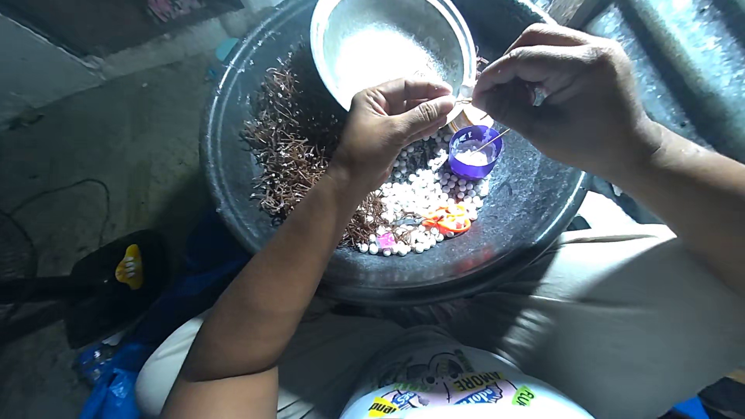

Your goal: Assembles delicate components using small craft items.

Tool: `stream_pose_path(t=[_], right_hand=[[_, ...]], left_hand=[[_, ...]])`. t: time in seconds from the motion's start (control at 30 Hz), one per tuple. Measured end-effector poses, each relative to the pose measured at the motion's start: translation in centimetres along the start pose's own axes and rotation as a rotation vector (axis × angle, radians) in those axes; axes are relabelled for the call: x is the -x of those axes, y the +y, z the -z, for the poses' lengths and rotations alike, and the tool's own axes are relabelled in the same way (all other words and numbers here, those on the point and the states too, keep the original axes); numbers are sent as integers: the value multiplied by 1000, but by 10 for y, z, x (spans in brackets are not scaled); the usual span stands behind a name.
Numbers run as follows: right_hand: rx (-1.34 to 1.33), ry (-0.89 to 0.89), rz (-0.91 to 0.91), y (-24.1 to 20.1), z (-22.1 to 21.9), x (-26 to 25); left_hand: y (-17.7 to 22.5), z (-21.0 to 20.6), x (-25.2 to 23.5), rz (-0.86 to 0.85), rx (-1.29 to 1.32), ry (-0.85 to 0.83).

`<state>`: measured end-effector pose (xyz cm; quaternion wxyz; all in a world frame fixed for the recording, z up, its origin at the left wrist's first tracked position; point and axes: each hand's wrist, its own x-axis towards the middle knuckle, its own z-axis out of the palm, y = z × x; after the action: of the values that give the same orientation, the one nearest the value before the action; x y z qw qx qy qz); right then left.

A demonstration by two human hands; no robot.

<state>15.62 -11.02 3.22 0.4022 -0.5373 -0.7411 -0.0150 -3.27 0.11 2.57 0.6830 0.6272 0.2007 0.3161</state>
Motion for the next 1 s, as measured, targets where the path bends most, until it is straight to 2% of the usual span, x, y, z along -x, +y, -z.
stream_pose_path(t=[0.23, 0.7, 1.0], right_hand=[[86, -36, 42, -3, 0, 0], [61, -70, 41, 0, -3, 0], [131, -92, 53, -2, -3, -1]], left_hand=[[-1, 0, 0, -4, -29, 0], [0, 0, 0, 7, -65, -19], [-2, 5, 0, -61, -56, -87]])
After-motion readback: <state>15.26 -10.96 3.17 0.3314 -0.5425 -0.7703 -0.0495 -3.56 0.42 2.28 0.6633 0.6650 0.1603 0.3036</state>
